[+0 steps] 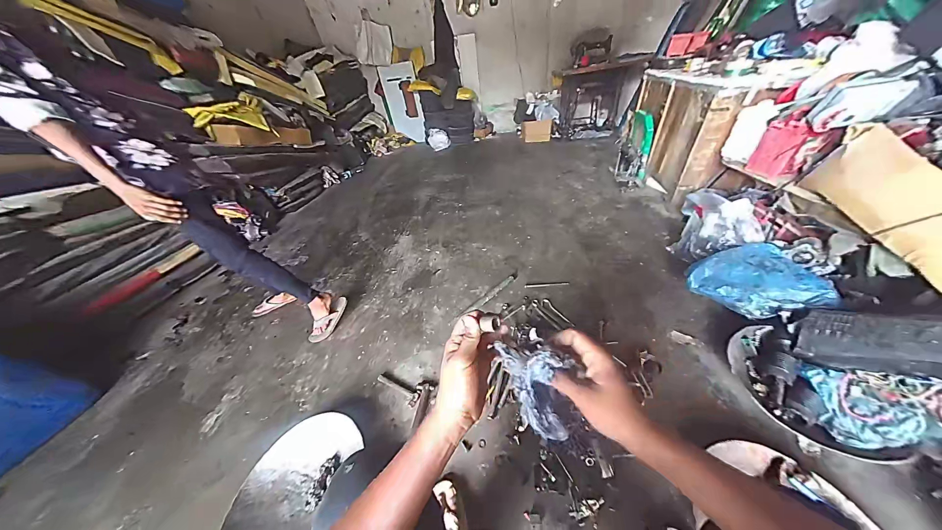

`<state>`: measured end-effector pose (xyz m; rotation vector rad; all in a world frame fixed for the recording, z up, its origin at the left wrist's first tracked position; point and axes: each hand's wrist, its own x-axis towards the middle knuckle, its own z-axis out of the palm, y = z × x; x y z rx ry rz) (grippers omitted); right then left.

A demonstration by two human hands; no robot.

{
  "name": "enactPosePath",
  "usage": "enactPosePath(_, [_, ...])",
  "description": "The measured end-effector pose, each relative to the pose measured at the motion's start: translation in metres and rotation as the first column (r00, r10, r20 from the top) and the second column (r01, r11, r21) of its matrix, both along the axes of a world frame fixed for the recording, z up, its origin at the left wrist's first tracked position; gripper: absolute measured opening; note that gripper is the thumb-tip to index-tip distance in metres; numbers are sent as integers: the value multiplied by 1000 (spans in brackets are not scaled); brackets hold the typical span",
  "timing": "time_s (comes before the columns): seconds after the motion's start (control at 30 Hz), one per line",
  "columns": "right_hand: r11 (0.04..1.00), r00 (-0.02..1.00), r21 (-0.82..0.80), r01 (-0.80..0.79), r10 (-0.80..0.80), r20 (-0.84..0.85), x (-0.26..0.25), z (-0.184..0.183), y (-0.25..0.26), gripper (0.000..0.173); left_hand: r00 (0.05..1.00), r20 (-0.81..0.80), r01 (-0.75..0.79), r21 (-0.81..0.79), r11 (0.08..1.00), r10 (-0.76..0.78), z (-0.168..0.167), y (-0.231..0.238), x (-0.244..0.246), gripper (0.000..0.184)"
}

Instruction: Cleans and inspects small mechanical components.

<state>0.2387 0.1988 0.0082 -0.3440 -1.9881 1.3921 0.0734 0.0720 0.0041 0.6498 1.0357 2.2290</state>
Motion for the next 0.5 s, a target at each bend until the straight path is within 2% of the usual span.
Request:
enactPosePath(0.1, [995,996,38,88,-87,-15,-16,-16,0,37,993,39,-106,-145,984,112,-6,14,20,31])
enactPosePath(0.2, [996,997,70,64,-66,32,-28,-31,-2,38,980,18,-189,-242,952,199,-18,28,34,31])
enactPosePath(0.3, [990,993,139,-27,10,117,-28,-21,-5,59,933,-185,-354,-299,886,310,-22,40,24,31])
enactPosePath(0.33, [982,994,186,-42,23,107,-27,-17,-6,58,913,-240,-391,-297,871,328,-23,42,17,29])
enactPosePath(0.43, [939,997,343,37,-59,55,-29,-15,-4,27,889,-344,-398,-260,880,301,-26,46,0,28])
enactPosePath(0.5, [930,996,362,64,-82,33,-31,-14,2,12,848,-441,-431,-253,866,293,-28,47,-13,26])
